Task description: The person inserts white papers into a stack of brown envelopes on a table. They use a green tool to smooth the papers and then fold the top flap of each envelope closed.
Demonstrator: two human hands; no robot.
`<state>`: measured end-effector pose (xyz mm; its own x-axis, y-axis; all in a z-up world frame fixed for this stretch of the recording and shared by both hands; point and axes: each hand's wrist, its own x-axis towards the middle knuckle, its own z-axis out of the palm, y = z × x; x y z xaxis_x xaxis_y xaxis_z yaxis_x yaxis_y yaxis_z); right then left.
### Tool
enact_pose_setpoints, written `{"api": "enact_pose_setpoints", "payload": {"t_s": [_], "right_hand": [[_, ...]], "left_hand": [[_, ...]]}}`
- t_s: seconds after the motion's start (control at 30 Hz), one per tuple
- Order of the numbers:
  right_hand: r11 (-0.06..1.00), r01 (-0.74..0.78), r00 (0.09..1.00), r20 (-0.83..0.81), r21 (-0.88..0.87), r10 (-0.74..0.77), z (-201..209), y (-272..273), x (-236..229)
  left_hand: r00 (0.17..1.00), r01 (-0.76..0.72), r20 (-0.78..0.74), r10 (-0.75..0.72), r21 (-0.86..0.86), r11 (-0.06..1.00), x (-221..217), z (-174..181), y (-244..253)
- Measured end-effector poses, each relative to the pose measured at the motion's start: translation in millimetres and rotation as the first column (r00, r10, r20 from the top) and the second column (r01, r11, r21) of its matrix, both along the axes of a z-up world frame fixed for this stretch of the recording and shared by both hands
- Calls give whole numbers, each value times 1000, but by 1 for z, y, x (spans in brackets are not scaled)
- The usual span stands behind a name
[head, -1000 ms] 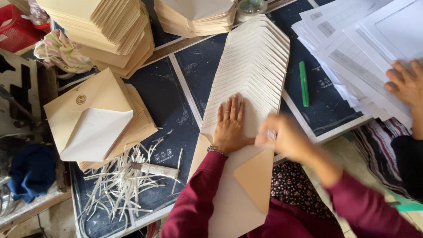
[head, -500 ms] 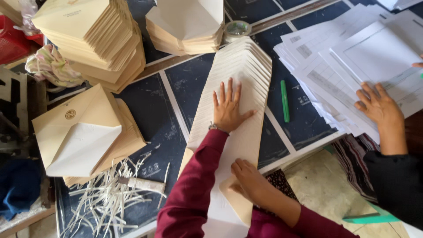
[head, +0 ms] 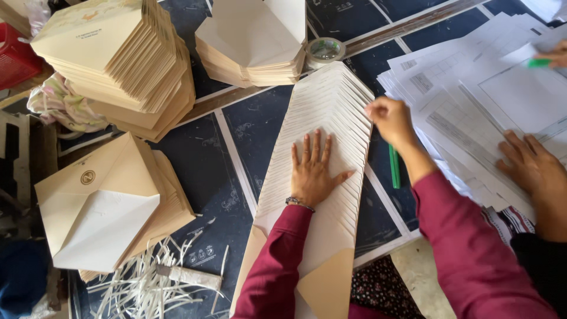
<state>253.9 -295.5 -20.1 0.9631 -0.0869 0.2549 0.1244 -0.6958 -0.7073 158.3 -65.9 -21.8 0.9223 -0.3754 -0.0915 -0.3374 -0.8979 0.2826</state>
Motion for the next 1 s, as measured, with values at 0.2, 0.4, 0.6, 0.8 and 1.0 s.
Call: {"api": "enact_pose_setpoints", "payload": {"t_s": [0.2, 0.4, 0.6, 0.8, 1.0], "right_hand": [[972, 141, 990, 21, -188, -139, -22, 3, 70], [974, 196, 977, -69, -111, -204, -22, 5, 72], [982, 185, 971, -147, -41, -189, -20, 15, 75], [958, 244, 945, -183, -150, -269, -15, 22, 78], [965, 215, 945, -216, -150, -244, -9, 26, 75]], "left_hand": [[1000, 9, -11, -9, -37, 999, 1, 1, 2], [1000, 15, 9, -14, -61, 998, 2, -4, 2], [1000, 7, -14, -8, -70, 998, 3, -2, 2], [1000, -9, -28, 7, -62, 998, 1, 2, 1], [1000, -10, -28, 9, -51, 999, -3, 0, 3]]}}
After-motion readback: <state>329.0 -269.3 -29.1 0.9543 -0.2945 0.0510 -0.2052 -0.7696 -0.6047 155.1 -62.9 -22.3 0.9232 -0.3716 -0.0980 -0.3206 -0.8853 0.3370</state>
